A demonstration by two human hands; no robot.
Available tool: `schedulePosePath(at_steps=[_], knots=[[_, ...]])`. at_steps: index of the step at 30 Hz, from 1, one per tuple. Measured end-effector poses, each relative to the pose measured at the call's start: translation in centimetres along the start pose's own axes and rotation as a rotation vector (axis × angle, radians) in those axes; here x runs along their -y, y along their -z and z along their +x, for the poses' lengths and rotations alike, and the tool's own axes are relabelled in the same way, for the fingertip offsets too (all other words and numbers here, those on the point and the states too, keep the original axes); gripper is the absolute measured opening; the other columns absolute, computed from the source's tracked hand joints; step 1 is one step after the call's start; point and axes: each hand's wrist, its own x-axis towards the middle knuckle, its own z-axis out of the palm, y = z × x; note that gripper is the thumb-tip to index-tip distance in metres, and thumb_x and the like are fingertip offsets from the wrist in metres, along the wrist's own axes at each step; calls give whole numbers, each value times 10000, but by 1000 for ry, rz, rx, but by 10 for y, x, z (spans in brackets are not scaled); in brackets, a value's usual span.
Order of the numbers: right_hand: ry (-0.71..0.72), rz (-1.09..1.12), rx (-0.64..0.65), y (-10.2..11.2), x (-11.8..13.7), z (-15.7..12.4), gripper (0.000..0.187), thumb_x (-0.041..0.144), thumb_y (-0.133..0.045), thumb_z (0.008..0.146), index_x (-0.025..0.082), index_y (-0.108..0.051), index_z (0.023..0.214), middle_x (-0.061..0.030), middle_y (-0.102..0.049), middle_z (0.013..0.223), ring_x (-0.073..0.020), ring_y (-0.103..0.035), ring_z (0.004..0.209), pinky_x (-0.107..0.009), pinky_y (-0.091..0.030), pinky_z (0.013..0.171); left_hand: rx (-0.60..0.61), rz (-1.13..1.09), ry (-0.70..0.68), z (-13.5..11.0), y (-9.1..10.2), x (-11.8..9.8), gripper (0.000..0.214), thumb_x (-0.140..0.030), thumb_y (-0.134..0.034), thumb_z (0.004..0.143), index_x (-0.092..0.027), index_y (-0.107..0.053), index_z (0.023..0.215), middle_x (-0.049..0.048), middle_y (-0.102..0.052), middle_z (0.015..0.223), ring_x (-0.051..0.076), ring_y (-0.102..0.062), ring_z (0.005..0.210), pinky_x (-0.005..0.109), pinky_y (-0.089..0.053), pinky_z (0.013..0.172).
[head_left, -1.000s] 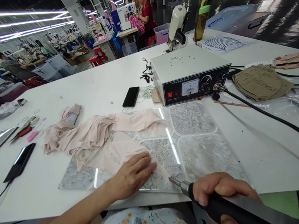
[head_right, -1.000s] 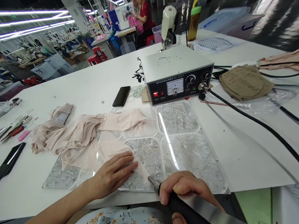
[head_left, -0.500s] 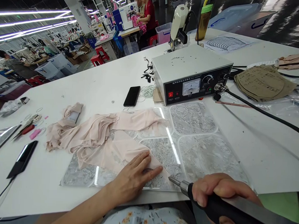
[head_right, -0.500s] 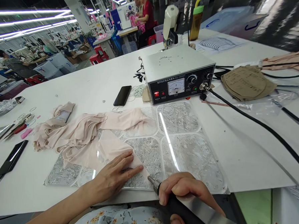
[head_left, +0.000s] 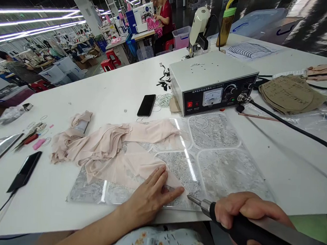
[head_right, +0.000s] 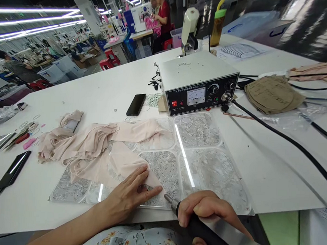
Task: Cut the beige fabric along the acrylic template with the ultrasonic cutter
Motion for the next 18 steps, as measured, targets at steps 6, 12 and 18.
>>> schedulePosePath(at_steps=[6,12,18], knots=[[14,54,-46,2,-5,2,157,271,-531,860,284,-552,1015,-27,-554,771,-159,-547,625,-328,-532,593,-30,11,-6,1,1,0,712,-42,-594,803,-271,-357,1434,154,-437,1276,394,-305,1361,559,-454,1010],[-36,9,-65,-9,1,10,130,263,-572,839,289,-566,966,-26,-552,767,-165,-562,655,-322,-536,609,-41,6,-20,3,2,1,657,-70,-560,828,-263,-372,1428,162,-445,1254,384,-360,1327,550,-473,986],[-9,-36,-12,-12,7,25,110,284,-623,817,290,-586,920,-22,-558,729,-167,-568,631,-336,-551,588,-63,6,-31,1,-1,3,640,-77,-533,854,-263,-355,1440,165,-432,1266,384,-332,1343,554,-467,990]])
